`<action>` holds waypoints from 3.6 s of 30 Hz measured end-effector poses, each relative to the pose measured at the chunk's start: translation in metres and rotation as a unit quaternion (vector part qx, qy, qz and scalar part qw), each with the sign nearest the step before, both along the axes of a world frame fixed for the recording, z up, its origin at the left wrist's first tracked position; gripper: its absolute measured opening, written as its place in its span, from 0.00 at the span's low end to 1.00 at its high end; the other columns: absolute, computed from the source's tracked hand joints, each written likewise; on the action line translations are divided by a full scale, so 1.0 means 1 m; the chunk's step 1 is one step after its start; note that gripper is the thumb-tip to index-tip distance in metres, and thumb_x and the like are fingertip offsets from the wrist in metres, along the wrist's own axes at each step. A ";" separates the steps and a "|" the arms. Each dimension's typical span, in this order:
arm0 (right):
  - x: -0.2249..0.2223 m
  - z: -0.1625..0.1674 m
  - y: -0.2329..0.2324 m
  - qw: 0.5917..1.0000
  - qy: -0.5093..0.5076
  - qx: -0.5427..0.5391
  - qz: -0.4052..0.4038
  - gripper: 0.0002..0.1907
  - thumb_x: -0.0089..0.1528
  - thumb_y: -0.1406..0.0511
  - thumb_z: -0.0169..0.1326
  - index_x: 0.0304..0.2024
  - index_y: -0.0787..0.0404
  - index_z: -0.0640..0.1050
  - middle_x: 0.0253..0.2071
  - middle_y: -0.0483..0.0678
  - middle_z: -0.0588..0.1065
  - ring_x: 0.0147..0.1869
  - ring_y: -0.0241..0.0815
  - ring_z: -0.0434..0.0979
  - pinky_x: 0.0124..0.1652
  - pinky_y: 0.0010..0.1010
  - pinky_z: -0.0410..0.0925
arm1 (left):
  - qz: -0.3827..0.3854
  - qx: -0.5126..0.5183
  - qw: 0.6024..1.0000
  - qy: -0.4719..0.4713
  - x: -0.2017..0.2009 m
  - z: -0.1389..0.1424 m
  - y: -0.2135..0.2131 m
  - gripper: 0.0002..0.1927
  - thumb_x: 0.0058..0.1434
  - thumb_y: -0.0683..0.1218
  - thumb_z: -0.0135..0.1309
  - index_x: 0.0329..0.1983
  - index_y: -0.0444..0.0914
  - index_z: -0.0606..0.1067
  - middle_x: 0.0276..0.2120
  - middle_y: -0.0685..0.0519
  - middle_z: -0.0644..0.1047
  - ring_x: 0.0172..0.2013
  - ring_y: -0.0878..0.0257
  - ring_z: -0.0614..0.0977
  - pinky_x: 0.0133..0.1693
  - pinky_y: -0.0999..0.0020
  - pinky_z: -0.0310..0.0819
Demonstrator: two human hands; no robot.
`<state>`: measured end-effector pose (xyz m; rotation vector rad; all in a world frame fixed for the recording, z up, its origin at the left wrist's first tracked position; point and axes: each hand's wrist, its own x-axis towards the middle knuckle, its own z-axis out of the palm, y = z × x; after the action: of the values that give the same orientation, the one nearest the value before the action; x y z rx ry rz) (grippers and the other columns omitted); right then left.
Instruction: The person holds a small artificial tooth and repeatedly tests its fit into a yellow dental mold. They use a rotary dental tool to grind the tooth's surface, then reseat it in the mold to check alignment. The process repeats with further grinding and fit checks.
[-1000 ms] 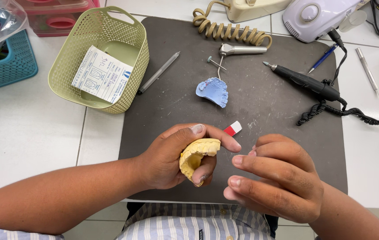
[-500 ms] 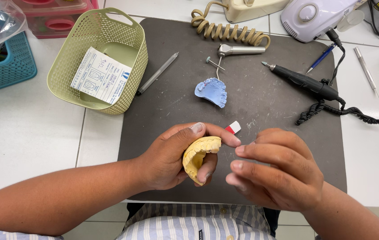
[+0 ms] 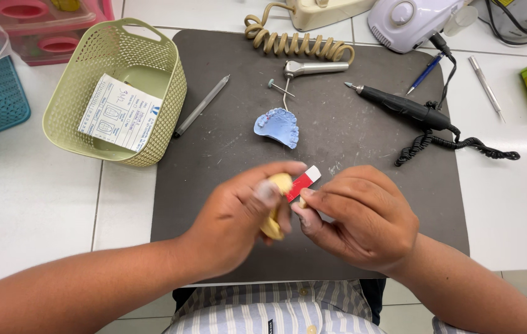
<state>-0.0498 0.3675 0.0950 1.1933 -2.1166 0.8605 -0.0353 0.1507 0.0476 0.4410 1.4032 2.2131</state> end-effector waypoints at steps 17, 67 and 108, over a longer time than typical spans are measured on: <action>-0.008 0.005 0.004 0.998 0.028 0.035 -0.033 0.12 0.55 0.68 0.73 0.34 0.64 0.81 0.30 0.49 0.75 0.32 0.43 0.76 0.32 0.32 0.69 | 0.109 -0.432 0.808 0.387 -0.025 0.020 -0.007 0.16 0.58 0.49 0.62 0.48 0.39 0.81 0.36 0.48 0.80 0.27 0.58 0.81 0.28 0.64 0.74; -0.025 -0.018 0.012 0.996 -0.020 0.050 -0.071 0.32 0.54 0.40 0.61 0.20 0.59 0.68 0.17 0.44 0.62 0.19 0.40 0.64 0.22 0.32 0.57 | 0.143 -0.159 0.955 0.205 0.009 0.025 0.000 0.09 0.68 0.47 0.58 0.41 0.36 0.83 0.33 0.54 0.84 0.29 0.73 0.80 0.31 0.78 0.74; -0.025 -0.025 0.008 0.994 0.041 0.061 -0.075 0.39 0.57 0.32 0.51 0.16 0.58 0.67 0.14 0.43 0.59 0.17 0.40 0.61 0.20 0.33 0.55 | 0.130 -0.182 0.941 0.254 0.011 0.028 -0.005 0.06 0.66 0.45 0.59 0.39 0.38 0.83 0.31 0.54 0.84 0.24 0.75 0.78 0.24 0.80 0.71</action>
<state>-0.0750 0.3751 0.0699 1.0940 -2.1847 0.6129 -0.0241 0.1454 0.0756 0.7663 2.2080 2.0405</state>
